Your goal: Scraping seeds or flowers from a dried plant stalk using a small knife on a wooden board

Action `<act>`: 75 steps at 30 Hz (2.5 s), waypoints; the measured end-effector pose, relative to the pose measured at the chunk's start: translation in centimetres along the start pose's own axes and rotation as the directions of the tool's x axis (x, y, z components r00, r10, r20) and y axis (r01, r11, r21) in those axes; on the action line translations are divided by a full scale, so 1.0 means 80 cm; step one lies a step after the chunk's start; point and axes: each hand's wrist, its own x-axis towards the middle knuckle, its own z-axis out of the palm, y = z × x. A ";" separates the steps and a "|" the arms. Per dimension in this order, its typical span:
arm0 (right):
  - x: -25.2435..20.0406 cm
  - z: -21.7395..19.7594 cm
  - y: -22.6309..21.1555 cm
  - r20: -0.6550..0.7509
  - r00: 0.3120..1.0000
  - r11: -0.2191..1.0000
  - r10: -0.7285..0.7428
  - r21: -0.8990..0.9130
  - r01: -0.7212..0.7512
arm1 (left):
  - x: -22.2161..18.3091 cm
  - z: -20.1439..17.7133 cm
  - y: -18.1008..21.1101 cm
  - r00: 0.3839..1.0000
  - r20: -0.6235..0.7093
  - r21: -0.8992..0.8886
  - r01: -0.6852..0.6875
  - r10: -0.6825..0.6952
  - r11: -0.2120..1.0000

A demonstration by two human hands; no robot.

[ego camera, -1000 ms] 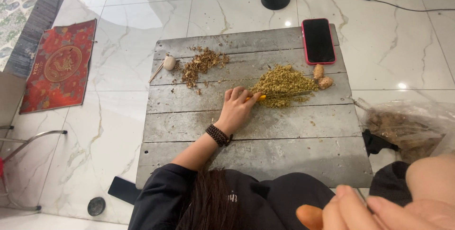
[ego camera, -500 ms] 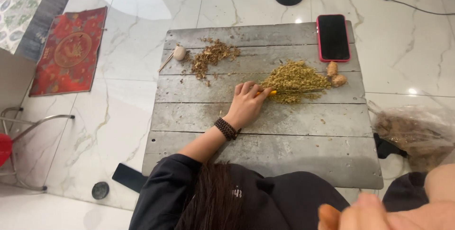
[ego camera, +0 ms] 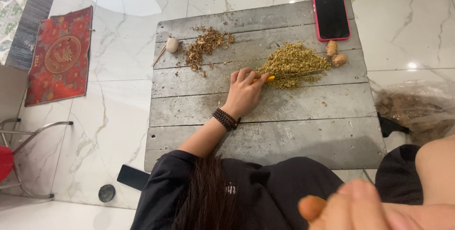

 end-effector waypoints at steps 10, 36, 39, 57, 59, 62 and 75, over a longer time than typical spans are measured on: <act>-0.095 0.138 0.137 -0.033 0.850 0.850 0.526 0.073 -0.522 | 0.004 0.005 0.003 0.998 -0.060 -0.036 0.000 -0.002 0.999; -0.291 0.373 0.185 0.713 -0.082 -0.413 0.696 0.305 -0.858 | 0.022 0.025 0.008 0.985 -0.175 -0.127 -0.032 0.010 0.991; -0.337 0.409 0.191 0.712 -0.071 -0.400 0.698 0.306 -0.864 | 0.027 0.023 0.011 0.985 -0.172 -0.128 -0.022 0.000 0.992; -0.312 0.441 0.230 0.698 -0.123 -0.304 0.705 0.142 -0.942 | 0.037 0.027 -0.010 0.995 -0.095 -0.119 0.020 -0.031 0.993; -0.277 0.426 0.214 0.674 -0.157 -0.187 0.722 -0.029 -0.982 | 0.033 0.033 -0.012 0.992 -0.120 -0.118 0.015 -0.029 0.993; -0.260 0.424 0.202 0.629 -0.164 -0.045 0.760 -0.200 -0.979 | 0.026 0.027 -0.014 0.988 -0.152 -0.107 0.003 -0.020 0.994; -0.184 0.331 0.145 0.558 -0.088 -0.080 0.825 -0.039 -0.996 | 0.007 0.011 -0.011 0.989 -0.144 -0.155 -0.061 0.039 0.986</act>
